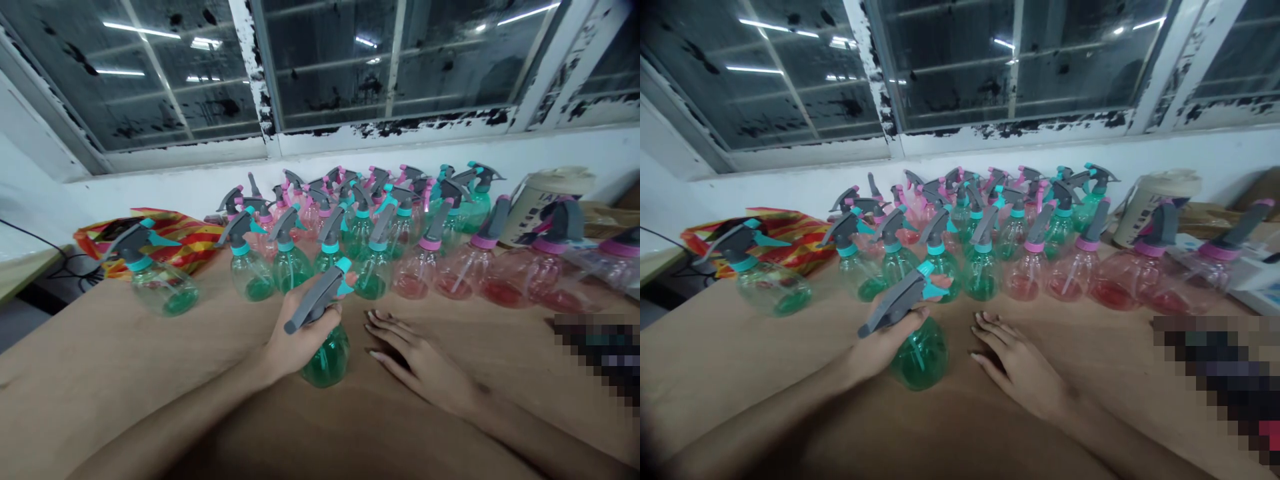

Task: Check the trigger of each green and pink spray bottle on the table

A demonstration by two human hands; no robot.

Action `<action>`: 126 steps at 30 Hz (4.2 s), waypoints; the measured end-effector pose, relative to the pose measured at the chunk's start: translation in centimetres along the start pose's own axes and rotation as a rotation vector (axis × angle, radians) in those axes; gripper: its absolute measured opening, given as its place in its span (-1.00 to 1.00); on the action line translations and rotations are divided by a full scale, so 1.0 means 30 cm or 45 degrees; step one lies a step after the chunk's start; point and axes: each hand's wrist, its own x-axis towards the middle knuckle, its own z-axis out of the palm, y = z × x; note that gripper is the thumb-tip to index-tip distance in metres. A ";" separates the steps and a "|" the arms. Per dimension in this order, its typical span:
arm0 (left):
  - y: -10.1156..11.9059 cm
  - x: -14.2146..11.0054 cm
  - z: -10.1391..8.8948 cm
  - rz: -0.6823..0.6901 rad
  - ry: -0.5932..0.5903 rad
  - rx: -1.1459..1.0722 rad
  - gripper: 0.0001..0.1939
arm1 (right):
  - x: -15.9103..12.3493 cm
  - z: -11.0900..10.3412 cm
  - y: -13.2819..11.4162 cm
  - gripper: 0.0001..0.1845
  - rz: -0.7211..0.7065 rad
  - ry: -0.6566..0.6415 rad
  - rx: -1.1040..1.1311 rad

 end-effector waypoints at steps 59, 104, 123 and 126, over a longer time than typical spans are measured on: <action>-0.019 0.005 0.001 0.045 -0.105 -0.227 -0.77 | -0.015 0.003 0.033 -0.50 0.053 -0.117 0.082; -0.017 0.003 0.001 -0.001 -0.149 -0.302 -0.67 | -0.015 0.004 0.033 -0.49 0.025 -0.065 0.114; -0.012 0.012 -0.003 0.025 -0.151 -0.254 -0.69 | -0.013 -0.001 0.027 -0.49 0.038 -0.052 0.124; -0.024 0.009 0.002 0.024 -0.136 -0.234 -0.70 | -0.012 -0.001 0.027 -0.49 0.041 -0.059 0.113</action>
